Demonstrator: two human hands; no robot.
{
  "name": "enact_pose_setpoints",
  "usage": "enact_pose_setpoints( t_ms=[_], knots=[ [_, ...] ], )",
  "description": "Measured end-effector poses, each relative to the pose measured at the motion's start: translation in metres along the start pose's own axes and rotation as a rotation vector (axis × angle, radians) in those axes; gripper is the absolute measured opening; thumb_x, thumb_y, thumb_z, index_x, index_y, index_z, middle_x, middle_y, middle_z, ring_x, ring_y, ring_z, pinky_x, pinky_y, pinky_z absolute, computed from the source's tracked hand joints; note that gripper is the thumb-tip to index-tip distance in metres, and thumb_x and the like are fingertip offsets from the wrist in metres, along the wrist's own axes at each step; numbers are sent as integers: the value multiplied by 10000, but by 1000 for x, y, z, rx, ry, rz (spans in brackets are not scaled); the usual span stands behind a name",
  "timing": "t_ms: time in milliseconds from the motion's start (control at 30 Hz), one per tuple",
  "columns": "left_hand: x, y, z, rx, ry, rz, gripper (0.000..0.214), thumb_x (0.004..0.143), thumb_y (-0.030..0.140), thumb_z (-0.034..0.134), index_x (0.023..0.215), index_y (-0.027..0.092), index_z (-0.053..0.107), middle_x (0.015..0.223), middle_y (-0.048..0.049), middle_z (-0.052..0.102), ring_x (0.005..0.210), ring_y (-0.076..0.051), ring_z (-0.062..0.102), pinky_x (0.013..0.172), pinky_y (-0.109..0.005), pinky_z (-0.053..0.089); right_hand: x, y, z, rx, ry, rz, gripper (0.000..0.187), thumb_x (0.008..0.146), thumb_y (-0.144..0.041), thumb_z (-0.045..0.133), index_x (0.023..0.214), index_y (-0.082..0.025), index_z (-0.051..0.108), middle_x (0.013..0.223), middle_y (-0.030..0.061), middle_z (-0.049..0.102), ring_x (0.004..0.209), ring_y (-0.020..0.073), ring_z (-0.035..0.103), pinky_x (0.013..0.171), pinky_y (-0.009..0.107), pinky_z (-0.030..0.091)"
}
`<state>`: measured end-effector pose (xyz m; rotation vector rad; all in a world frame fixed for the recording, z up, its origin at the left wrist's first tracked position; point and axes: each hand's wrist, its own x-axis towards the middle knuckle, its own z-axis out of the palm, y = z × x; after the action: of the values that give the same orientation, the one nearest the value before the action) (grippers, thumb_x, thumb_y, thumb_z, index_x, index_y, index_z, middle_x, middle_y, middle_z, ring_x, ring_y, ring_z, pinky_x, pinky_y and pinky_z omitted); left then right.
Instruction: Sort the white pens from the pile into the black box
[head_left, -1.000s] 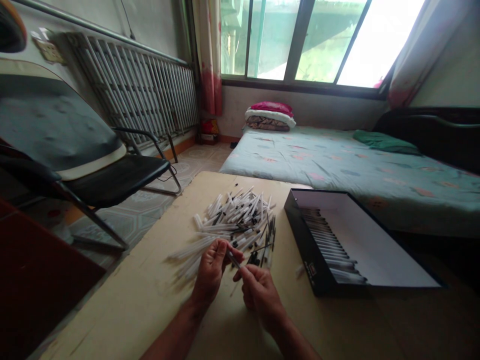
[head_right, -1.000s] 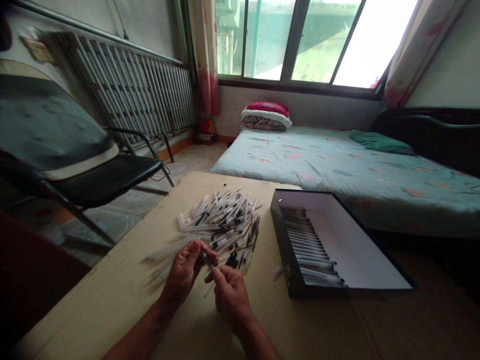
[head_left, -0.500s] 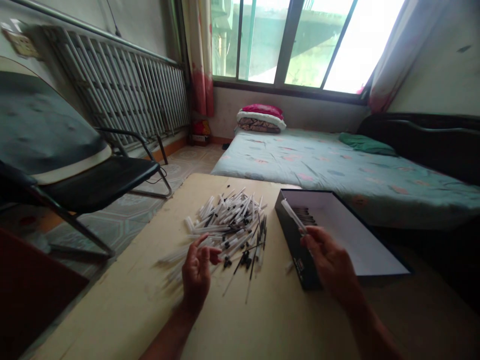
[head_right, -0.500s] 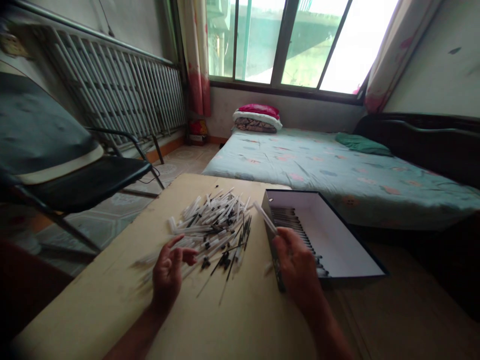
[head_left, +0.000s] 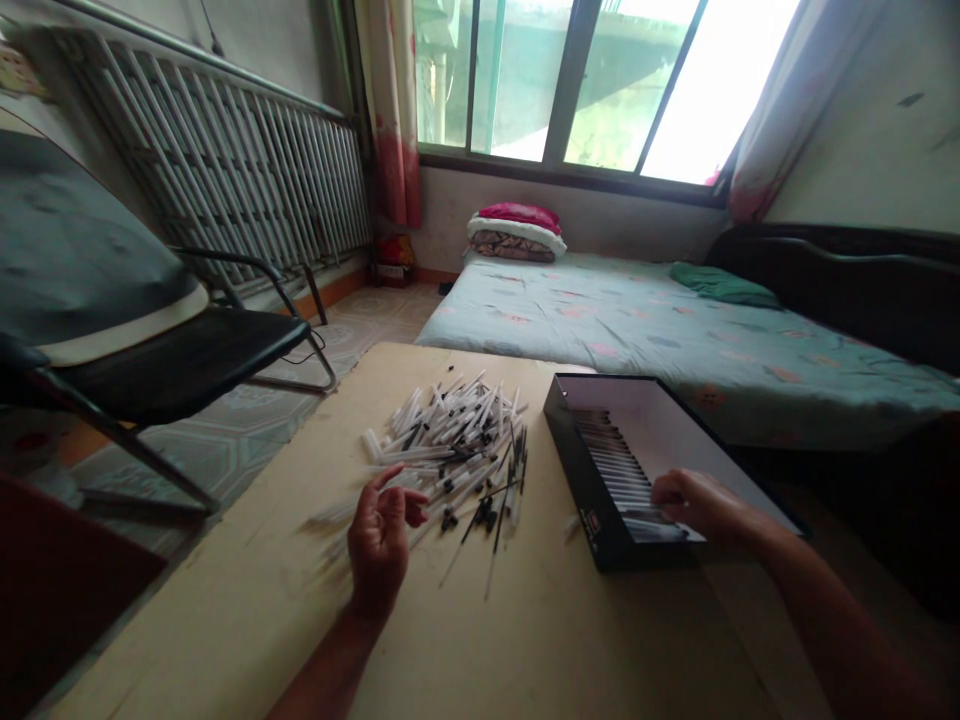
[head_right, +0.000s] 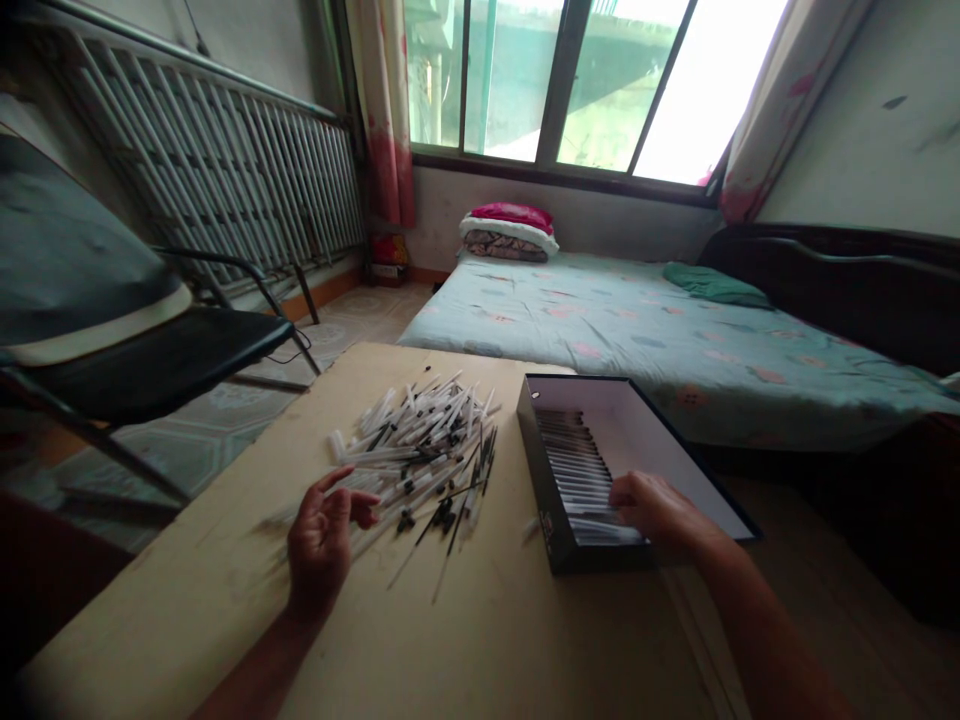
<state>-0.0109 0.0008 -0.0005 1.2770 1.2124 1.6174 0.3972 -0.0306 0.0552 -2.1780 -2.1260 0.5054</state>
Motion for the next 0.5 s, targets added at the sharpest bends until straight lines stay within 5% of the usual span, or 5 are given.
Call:
enact_pose_setpoints(
  t_ms=[233, 367, 500],
  knots=[
    [0, -4, -3, -7, -3, 3, 314, 883, 391, 468, 1126, 194, 495, 695, -6, 654, 522, -126, 568, 539, -249, 490, 17, 5, 16, -14, -7, -23, 210, 604, -68, 543, 650, -196, 702, 641, 23, 666, 599, 152, 588, 559, 218, 369],
    [1, -6, -3, -10, 15, 5, 308, 884, 392, 465, 1112, 189, 503, 689, -5, 649, 521, -123, 569, 532, -247, 487, 11, -17, 7, 3, 293, -33, 150, 727, -174, 532, 733, -197, 680, 719, 39, 670, 658, 171, 612, 621, 245, 415],
    [1, -7, -3, 4, 7, -5, 299, 883, 398, 462, 1089, 188, 515, 676, -1, 644, 505, -117, 563, 519, -240, 478, -9, -83, -5, 168, 676, -103, 185, 839, -311, 492, 849, -198, 639, 863, 48, 656, 669, 162, 617, 632, 256, 441]
  ],
)
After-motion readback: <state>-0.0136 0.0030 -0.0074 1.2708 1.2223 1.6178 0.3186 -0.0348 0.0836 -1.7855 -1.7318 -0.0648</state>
